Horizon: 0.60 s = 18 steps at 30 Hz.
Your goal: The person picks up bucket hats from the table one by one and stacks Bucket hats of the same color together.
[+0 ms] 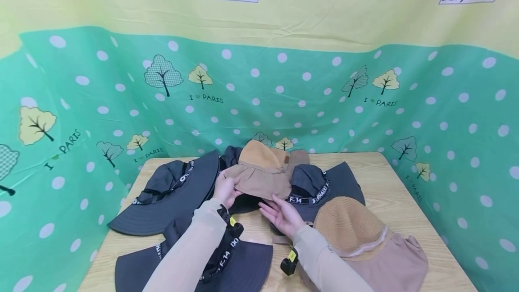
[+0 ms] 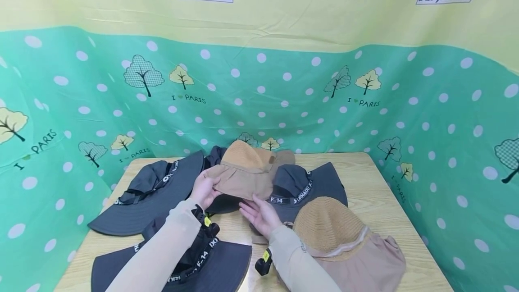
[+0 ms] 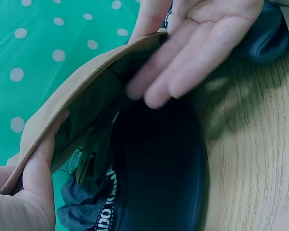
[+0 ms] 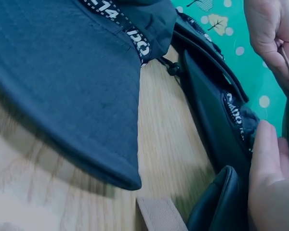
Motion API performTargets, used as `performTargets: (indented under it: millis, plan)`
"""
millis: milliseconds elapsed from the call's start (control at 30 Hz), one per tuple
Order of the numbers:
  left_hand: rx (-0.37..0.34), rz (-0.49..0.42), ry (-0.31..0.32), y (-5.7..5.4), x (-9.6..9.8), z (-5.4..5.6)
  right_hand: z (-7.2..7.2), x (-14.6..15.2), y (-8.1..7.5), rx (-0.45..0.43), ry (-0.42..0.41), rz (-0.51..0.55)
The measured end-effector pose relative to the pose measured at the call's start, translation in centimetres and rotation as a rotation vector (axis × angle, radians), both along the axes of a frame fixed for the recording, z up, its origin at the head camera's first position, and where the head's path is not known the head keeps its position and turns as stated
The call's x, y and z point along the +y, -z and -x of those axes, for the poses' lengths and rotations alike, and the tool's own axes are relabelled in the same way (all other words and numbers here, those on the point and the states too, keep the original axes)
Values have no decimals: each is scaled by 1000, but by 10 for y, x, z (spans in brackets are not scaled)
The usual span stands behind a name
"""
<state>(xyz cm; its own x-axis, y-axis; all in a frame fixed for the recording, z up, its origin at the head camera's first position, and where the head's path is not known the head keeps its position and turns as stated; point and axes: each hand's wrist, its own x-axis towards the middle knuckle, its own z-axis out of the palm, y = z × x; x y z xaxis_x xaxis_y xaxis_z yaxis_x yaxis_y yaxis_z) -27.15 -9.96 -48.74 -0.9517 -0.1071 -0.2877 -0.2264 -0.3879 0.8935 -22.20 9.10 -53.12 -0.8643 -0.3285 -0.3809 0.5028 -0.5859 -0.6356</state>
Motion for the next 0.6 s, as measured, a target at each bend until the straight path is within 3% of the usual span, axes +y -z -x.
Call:
performTargets:
  millis: [233,600]
  plan:
    - [20,-29,11,-5,-8,-9,0,-1,-4,-8,67,73]
    - [26,-40,72,-22,-45,-28,5,5,-8,19,187,119]
